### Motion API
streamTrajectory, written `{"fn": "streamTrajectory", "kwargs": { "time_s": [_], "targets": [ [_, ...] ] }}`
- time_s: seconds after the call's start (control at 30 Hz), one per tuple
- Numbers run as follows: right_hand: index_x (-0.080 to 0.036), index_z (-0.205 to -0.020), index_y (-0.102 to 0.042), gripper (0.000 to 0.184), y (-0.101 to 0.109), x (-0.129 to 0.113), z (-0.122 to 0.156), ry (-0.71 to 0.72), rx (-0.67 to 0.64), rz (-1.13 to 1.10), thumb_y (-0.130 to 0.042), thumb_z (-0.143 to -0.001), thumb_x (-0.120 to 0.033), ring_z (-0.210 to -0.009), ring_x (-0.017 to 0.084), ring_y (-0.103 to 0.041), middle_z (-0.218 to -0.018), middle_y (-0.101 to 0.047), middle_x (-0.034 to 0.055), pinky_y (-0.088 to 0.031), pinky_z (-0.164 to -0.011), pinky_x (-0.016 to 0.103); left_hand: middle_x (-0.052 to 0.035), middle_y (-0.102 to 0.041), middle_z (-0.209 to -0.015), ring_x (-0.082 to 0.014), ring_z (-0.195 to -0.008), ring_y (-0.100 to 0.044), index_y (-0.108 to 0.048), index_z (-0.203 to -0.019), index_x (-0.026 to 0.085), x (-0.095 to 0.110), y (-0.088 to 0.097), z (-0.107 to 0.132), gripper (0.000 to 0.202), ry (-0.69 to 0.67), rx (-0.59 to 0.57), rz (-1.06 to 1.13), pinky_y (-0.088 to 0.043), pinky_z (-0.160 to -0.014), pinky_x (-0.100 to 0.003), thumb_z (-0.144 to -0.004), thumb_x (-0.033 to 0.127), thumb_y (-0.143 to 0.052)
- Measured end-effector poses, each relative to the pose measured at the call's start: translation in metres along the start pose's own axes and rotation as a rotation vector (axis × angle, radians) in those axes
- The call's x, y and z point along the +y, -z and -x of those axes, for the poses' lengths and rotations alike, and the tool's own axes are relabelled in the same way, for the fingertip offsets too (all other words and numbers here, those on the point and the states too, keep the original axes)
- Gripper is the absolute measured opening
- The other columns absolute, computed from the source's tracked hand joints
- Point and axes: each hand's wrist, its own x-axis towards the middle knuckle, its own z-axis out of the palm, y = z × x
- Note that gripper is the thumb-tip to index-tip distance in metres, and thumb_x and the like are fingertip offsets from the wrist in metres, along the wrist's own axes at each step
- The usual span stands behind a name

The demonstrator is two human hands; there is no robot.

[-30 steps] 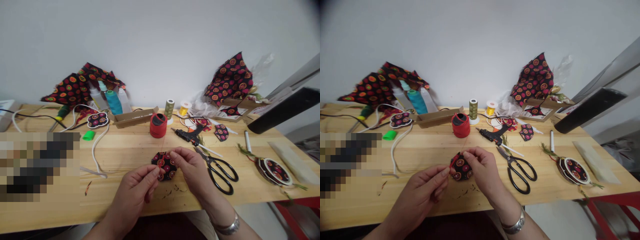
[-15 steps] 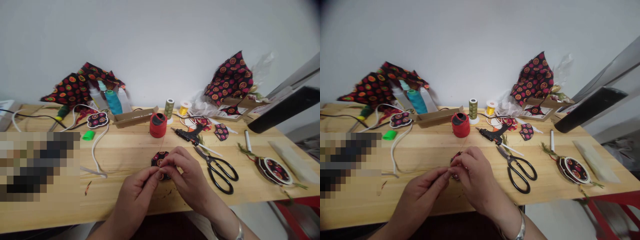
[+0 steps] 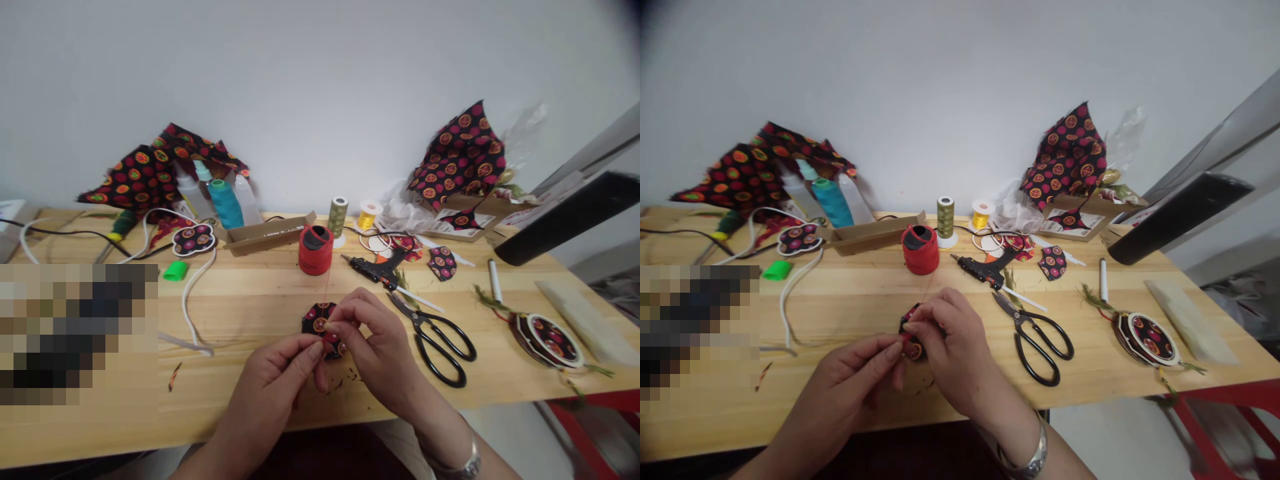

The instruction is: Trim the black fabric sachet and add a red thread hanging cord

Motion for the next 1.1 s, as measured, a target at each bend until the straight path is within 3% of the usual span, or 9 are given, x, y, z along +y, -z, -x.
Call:
{"fn": "streamTrajectory", "kwargs": {
  "time_s": [0.43,0.57,0.73,0.97,1.1],
  "targets": [
    [-0.020,-0.071,-0.059,0.016,-0.003,0.007,-0.002,-0.029,0.085,-0.032,-0.055,-0.081,-0.009,-0.069,0.013,-0.052,-0.073,-0.055,-0.0006,-0.042,-0.064,0.025,0.0026,-0.052,-0.052,-0.0079,-0.044,-0.033,-0.063,-0.058,0.017,-0.002,-0.001,-0.001,0.034,0.007,0.002,0.111,-0.026,-0.044,-0.020,-0.083,0.037,-0.055],
    [-0.020,-0.079,-0.060,0.011,-0.001,0.011,-0.004,-0.144,0.179,-0.066,-0.051,-0.084,-0.016,-0.072,0.013,-0.053,-0.076,-0.058,0.0004,-0.043,-0.067,0.025,0.0020,-0.057,-0.053,-0.0077,-0.043,-0.035,-0.065,-0.060,0.017,-0.001,0.000,-0.002,0.030,0.003,0.037,0.144,-0.027,-0.043,-0.020,-0.081,0.036,-0.057],
    [-0.019,-0.082,-0.060,0.010,-0.002,0.015,-0.004,-0.297,0.147,-0.200,-0.051,-0.085,-0.023,-0.069,0.013,-0.054,-0.074,-0.059,0.0004,-0.043,-0.063,0.025,0.0028,-0.056,-0.051,-0.0077,-0.042,-0.034,-0.064,-0.059,0.018,0.001,-0.001,0.000,0.030,0.005,0.052,0.148,-0.028,-0.043,-0.019,-0.082,0.035,-0.057],
    [-0.021,-0.087,-0.063,0.015,0.000,0.008,0.001,0.016,0.043,-0.032,-0.056,-0.081,-0.009,-0.085,0.013,-0.052,-0.093,-0.051,0.0018,-0.043,-0.077,0.026,0.0020,-0.055,-0.055,-0.0105,-0.049,-0.041,-0.063,-0.058,0.019,0.001,0.001,0.000,0.032,-0.050,0.079,-0.056,-0.032,-0.049,-0.021,-0.084,0.035,-0.054],
    [-0.019,-0.084,-0.062,0.014,0.001,0.006,0.000,0.043,-0.023,0.041,-0.056,-0.081,-0.007,-0.093,0.015,-0.051,-0.098,-0.047,0.0034,-0.042,-0.084,0.029,0.0022,-0.058,-0.058,-0.0123,-0.055,-0.047,-0.063,-0.058,0.020,0.002,0.001,0.001,0.029,-0.110,0.104,-0.144,-0.034,-0.055,-0.022,-0.084,0.031,-0.054]
  ]
}}
